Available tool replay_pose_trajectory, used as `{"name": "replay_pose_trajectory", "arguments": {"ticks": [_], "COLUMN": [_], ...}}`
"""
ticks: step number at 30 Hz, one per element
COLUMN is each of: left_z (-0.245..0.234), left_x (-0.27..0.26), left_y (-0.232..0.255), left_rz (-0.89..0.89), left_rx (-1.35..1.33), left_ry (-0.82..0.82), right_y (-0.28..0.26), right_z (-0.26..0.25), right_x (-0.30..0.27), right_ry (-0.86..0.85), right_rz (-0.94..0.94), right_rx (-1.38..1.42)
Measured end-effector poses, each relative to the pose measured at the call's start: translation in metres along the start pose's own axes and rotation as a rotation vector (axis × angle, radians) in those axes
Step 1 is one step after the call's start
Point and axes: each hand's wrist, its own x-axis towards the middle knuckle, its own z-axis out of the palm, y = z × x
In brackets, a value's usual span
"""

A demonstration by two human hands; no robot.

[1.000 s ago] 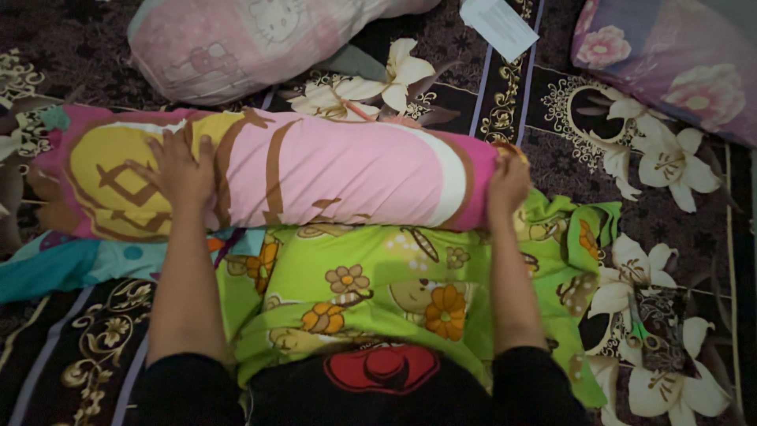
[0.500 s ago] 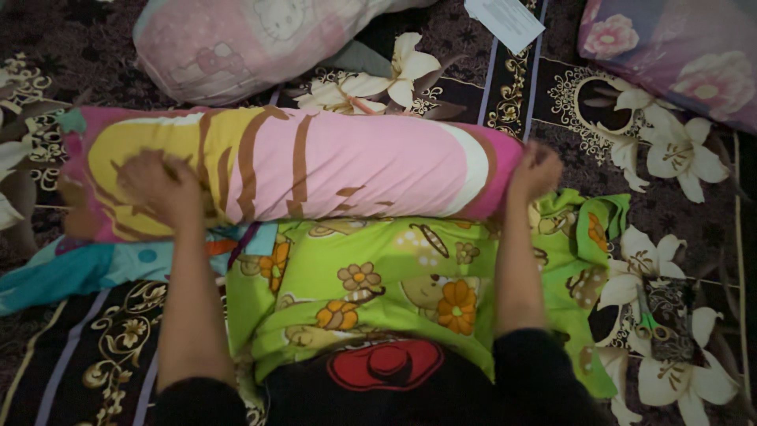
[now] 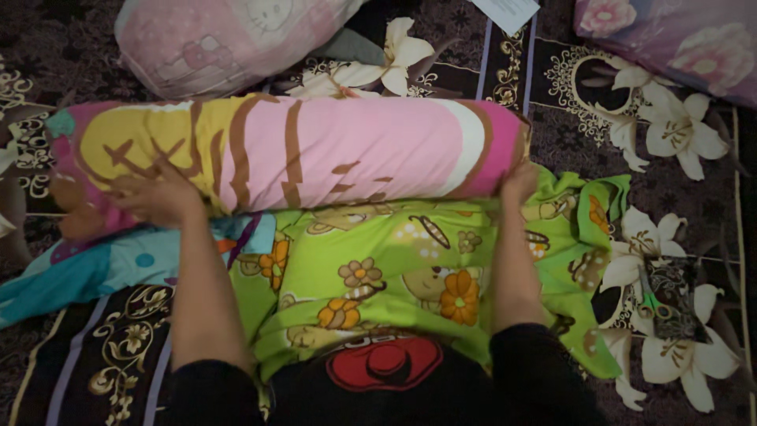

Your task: The person sits on the floor and rolls a cylindrical pillow inside a pink and yellow patterned blanket, then sets it aside. They then roll another pillow inside a blue and purple patterned blanket, adjusting the fabric as they go.

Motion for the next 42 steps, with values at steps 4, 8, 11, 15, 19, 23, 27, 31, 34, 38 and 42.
{"name": "replay_pose_trajectory", "arguments": {"ticks": [4,8,11,15,19,23,27,31,34,38,42], "left_z": [0.006,0.005,0.008,0.02,0.007,0.004,0.018,0.014,-0.001,-0.023,-0.046], "left_x": [0.021,0.033,0.037,0.028,0.048,0.055,0.061,0.025,-0.003,-0.024,-0.022], "left_y": [0.007,0.002,-0.008,-0.032,-0.05,-0.033,0.043,0.082,0.08,0.071,0.083], "left_rz": [-0.02,0.011,0.161,0.268,0.274,0.412,0.615,0.863,0.871,0.891,0.796], "left_rx": [0.039,-0.166,-0.192,-0.191,-0.177,-0.197,-0.302,-0.131,0.046,0.029,-0.257], "left_ry": [-0.064,-0.057,-0.038,-0.005,0.059,0.084,-0.184,-0.32,-0.319,-0.177,-0.106], "right_y": [-0.013,0.002,0.029,0.039,0.007,-0.039,-0.094,-0.131,-0.129,-0.112,-0.106], "right_z": [-0.048,-0.091,-0.081,-0.045,-0.035,-0.044,-0.023,-0.003,-0.006,-0.008,-0.007], "right_x": [0.04,0.082,0.086,0.09,0.092,0.08,0.042,0.001,-0.009,-0.01,-0.012], "right_ry": [0.088,0.419,0.332,0.204,0.237,0.321,0.215,0.098,-0.125,0.004,0.149], "right_rz": [-0.253,-0.611,-0.323,-0.181,-0.319,-0.517,-0.847,-0.945,-0.605,-0.79,-0.754], "right_rx": [0.013,0.058,-0.05,-0.142,-0.155,-0.114,0.119,-0.206,-0.352,-0.219,0.017]}}
